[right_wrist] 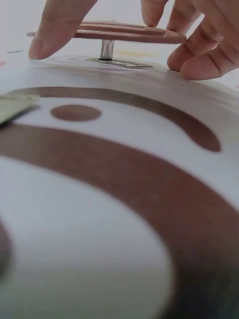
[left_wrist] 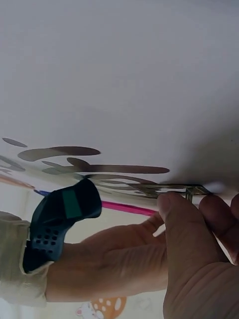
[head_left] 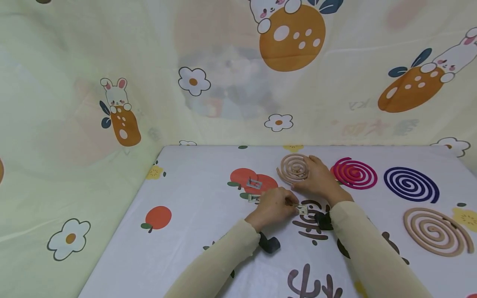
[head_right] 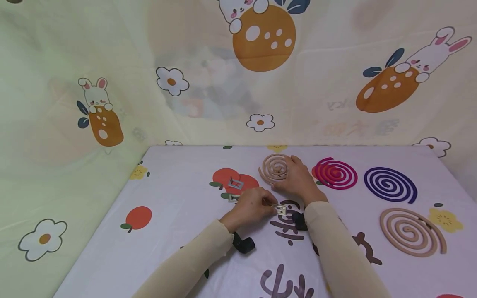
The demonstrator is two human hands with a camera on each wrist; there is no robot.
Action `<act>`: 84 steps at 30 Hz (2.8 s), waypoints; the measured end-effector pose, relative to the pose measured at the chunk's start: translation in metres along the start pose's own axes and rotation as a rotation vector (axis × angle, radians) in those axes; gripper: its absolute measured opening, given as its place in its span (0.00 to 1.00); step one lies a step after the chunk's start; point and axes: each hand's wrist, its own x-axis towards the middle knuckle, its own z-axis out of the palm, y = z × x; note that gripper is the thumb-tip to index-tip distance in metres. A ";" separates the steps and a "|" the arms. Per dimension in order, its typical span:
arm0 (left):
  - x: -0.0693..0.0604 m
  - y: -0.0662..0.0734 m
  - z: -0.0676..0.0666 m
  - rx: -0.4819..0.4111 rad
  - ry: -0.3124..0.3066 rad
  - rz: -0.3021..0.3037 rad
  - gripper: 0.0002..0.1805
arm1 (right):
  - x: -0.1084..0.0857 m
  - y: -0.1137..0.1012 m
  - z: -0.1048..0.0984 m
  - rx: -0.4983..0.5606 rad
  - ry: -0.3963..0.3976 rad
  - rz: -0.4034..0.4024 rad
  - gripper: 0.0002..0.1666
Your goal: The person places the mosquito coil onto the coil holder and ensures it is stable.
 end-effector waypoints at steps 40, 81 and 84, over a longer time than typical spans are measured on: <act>-0.002 0.001 -0.001 -0.013 -0.020 -0.005 0.14 | -0.016 0.015 -0.023 0.074 0.025 -0.040 0.74; -0.004 -0.005 0.000 0.022 -0.035 0.025 0.11 | -0.023 0.100 -0.079 -0.128 -0.103 0.303 0.73; -0.004 -0.005 0.001 0.025 -0.035 0.022 0.11 | -0.022 0.100 -0.082 -0.132 -0.137 0.314 0.74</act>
